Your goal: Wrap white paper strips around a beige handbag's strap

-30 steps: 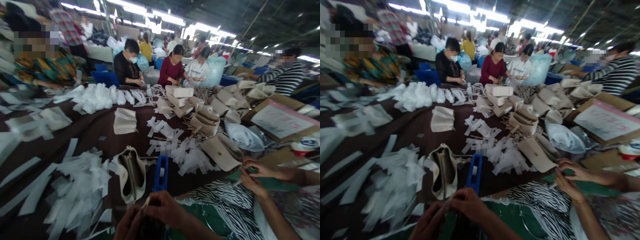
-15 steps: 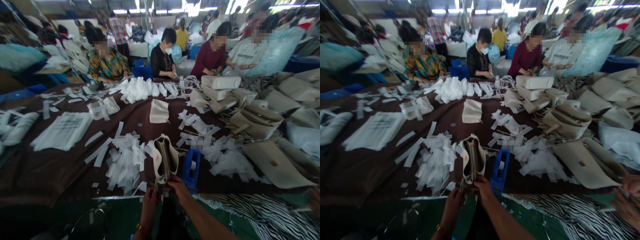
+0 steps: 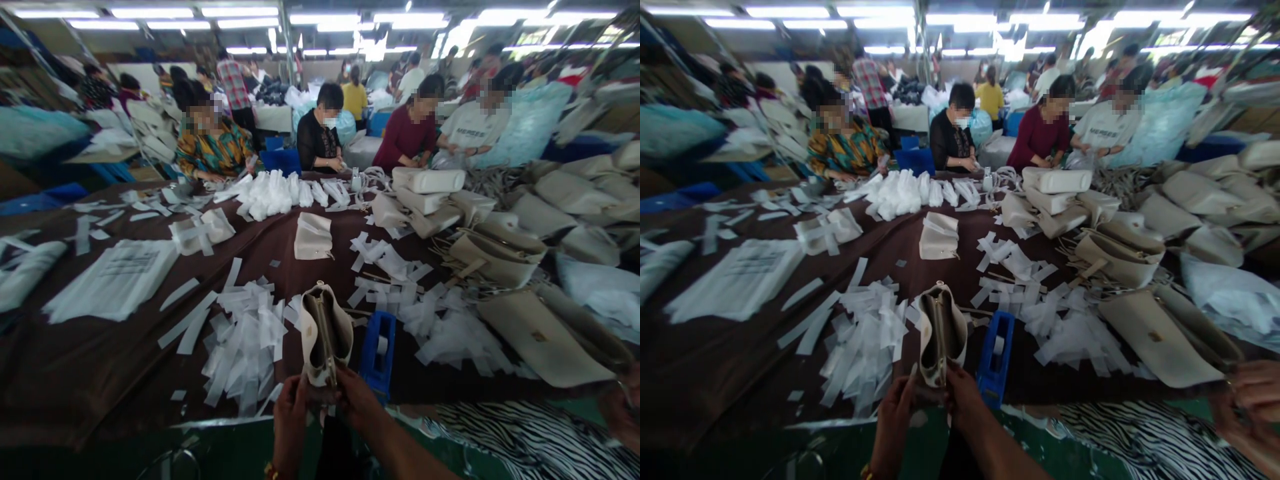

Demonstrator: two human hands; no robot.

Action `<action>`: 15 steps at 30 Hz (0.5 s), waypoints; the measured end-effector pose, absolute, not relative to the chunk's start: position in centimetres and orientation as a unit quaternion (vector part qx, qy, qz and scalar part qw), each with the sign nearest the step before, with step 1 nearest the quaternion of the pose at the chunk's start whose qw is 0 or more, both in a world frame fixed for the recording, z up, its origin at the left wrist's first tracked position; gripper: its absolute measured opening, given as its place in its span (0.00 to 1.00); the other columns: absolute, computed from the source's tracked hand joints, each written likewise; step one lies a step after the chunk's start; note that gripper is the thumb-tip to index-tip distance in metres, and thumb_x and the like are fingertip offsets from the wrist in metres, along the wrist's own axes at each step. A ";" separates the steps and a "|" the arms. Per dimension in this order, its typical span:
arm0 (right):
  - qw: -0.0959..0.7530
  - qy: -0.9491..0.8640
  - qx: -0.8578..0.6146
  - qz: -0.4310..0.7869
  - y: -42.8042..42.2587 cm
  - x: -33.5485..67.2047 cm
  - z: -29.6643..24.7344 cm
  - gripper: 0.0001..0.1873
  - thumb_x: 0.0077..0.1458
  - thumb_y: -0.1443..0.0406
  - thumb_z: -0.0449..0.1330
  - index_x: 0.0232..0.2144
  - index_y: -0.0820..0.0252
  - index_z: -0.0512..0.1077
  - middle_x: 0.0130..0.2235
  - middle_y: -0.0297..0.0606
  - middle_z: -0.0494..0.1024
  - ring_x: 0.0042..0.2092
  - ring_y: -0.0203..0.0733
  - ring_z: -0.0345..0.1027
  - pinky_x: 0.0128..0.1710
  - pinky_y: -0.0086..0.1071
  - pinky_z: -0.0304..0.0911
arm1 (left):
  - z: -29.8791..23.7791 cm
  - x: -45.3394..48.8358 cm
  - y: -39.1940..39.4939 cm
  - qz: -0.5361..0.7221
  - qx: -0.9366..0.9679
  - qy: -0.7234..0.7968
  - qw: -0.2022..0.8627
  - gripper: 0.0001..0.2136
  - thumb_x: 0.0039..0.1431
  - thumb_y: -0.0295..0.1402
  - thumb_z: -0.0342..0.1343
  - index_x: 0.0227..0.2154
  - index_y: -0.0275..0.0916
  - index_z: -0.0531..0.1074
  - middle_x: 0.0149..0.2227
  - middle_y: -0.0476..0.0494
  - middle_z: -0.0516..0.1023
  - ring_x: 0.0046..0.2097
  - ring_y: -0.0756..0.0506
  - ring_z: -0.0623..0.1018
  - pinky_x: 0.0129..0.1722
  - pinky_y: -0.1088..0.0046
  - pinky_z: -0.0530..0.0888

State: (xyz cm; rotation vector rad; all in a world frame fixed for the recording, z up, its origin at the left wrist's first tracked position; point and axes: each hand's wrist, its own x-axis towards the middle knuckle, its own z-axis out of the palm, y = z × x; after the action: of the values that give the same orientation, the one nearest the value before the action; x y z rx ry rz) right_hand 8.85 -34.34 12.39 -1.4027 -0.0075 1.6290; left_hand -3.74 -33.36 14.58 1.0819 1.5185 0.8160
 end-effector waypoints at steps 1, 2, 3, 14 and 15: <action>0.484 0.006 -0.578 0.658 -34.2 8.8 12.3 0.18 0.37 0.55 0.64 0.28 0.60 0.68 0.20 0.30 0.70 0.16 0.25 0.53 0.14 0.20 0.40 | 15.0 -3.9 -32.6 0.339 0.468 0.640 0.506 0.20 0.48 0.51 0.51 0.28 0.36 0.69 0.23 0.48 0.69 0.27 0.48 0.69 0.25 0.74 0.66; 0.491 0.015 -0.581 0.649 -34.0 8.7 12.2 0.19 0.36 0.55 0.65 0.28 0.60 0.68 0.19 0.29 0.68 0.15 0.24 0.51 0.14 0.20 0.39 | 15.5 -3.9 -31.7 0.334 0.484 0.646 0.487 0.19 0.49 0.50 0.51 0.29 0.36 0.69 0.24 0.47 0.71 0.28 0.47 0.70 0.27 0.73 0.67; 0.498 0.022 -0.584 0.641 -34.0 8.6 12.2 0.20 0.34 0.55 0.65 0.28 0.60 0.67 0.18 0.27 0.67 0.15 0.24 0.50 0.14 0.20 0.38 | 16.1 -4.0 -30.7 0.324 0.501 0.652 0.467 0.19 0.49 0.49 0.51 0.30 0.36 0.69 0.26 0.46 0.73 0.30 0.46 0.72 0.28 0.73 0.68; 0.487 -0.007 -0.618 0.617 -33.4 8.7 11.5 0.11 0.40 0.61 0.61 0.22 0.61 0.64 0.13 0.23 0.56 0.15 0.25 0.47 0.13 0.20 0.36 | 18.6 0.3 -15.9 0.141 0.744 0.609 0.237 0.14 0.52 0.38 0.52 0.37 0.33 0.72 0.37 0.37 0.77 0.39 0.43 0.75 0.38 0.72 0.68; 0.483 -0.007 -0.621 0.617 -33.1 8.7 11.6 0.10 0.41 0.61 0.61 0.22 0.61 0.63 0.14 0.23 0.56 0.15 0.26 0.47 0.13 0.20 0.36 | 18.4 0.6 -15.4 0.127 0.751 0.601 0.242 0.13 0.50 0.37 0.54 0.35 0.33 0.73 0.34 0.38 0.78 0.37 0.43 0.76 0.36 0.72 0.68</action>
State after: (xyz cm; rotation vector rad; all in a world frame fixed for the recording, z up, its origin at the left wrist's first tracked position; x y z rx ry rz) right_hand 8.72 -33.14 11.61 -1.5139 -0.0163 1.5037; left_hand 0.61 -15.36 18.45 2.0526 1.6445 0.3480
